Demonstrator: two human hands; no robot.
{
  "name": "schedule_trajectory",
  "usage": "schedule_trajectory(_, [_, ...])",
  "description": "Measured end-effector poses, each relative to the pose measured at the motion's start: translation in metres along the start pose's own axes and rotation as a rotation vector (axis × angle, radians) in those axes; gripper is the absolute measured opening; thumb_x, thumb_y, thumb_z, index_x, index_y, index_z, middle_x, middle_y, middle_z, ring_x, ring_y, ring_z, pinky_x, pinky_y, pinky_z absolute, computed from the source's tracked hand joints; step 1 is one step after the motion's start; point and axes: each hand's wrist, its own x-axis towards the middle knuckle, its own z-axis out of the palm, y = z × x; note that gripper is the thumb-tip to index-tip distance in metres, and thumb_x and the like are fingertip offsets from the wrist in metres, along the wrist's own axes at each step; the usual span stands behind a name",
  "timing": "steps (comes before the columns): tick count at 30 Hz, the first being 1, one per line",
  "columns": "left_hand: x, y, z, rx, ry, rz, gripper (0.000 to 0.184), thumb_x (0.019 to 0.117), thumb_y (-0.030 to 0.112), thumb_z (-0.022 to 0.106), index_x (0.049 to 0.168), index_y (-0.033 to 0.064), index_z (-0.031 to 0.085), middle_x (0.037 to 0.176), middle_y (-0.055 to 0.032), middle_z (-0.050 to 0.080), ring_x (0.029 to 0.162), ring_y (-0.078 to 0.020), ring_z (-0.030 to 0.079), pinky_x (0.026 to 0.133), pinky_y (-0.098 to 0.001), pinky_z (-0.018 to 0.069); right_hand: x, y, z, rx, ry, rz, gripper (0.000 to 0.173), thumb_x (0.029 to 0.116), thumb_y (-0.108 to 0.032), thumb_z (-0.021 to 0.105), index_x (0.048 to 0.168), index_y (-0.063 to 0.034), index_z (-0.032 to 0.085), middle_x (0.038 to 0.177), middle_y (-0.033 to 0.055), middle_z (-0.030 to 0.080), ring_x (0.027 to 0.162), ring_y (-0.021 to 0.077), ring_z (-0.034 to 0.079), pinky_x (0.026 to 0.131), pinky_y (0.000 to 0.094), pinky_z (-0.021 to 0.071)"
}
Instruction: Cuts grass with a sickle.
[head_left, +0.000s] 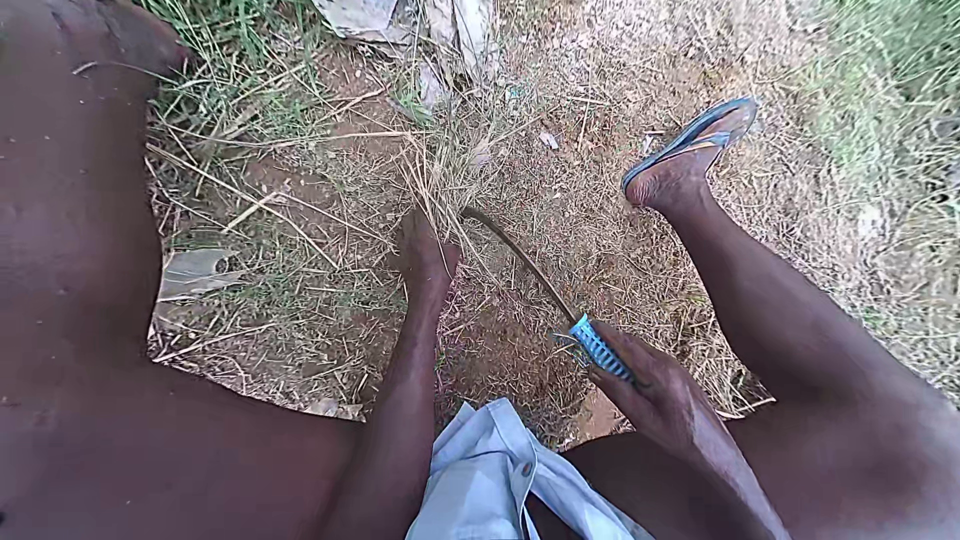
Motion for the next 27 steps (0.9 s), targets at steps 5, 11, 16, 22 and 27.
schedule_trajectory(5, [0.004,-0.003,0.005,0.012,0.020,-0.011,0.078,0.0823,0.011,0.075,0.152,0.0036,0.043,0.147,-0.0259,0.050,0.136,-0.0474,0.048,0.101,-0.0711,0.0423,-0.006,-0.012,-0.022,0.102,0.199,-0.058,0.050,0.1014,-0.033,0.059,0.143,-0.0043,0.057,0.105,0.0077,0.072,0.087,0.0033,0.066,0.077,0.0221,0.0569])
schedule_trajectory(11, [-0.001,0.001,0.006,0.046,0.013,-0.020,0.079,0.0806,0.009,0.078,0.151,0.0000,0.043,0.148,-0.0290,0.045,0.135,-0.0484,0.048,0.099,-0.0672,0.0456,0.062,-0.015,-0.003,-0.135,0.263,-0.004,0.051,0.0991,-0.030,0.059,0.146,-0.0106,0.056,0.106,0.0111,0.070,0.078,0.0219,0.068,0.064,0.0447,0.0565])
schedule_trajectory(16, [-0.004,0.006,0.004,0.034,0.023,-0.082,0.079,0.0788,0.008,0.079,0.150,0.0045,0.046,0.155,-0.0260,0.035,0.121,-0.0461,0.058,0.088,-0.0630,0.0528,0.103,-0.008,0.022,-0.169,0.215,0.076,0.054,0.0992,-0.028,0.062,0.150,-0.0138,0.052,0.108,0.0165,0.068,0.083,0.0322,0.069,0.066,0.0543,0.0557])
schedule_trajectory(22, [0.000,0.004,0.005,0.020,0.009,-0.084,0.082,0.0789,0.010,0.078,0.153,0.0073,0.043,0.153,-0.0264,0.039,0.118,-0.0478,0.060,0.087,-0.0664,0.0518,0.065,0.009,0.031,-0.118,0.179,0.246,0.054,0.1018,-0.030,0.057,0.151,-0.0099,0.050,0.108,0.0169,0.071,0.086,0.0310,0.070,0.076,0.0540,0.0562])
schedule_trajectory(27, [-0.002,0.009,0.006,0.026,0.001,-0.107,0.081,0.0794,0.009,0.077,0.153,0.0054,0.042,0.154,-0.0262,0.038,0.119,-0.0478,0.059,0.088,-0.0674,0.0502,0.015,-0.010,0.050,-0.141,0.155,0.213,0.052,0.0993,-0.027,0.058,0.145,-0.0016,0.056,0.105,0.0177,0.072,0.080,0.0287,0.071,0.068,0.0466,0.0590])
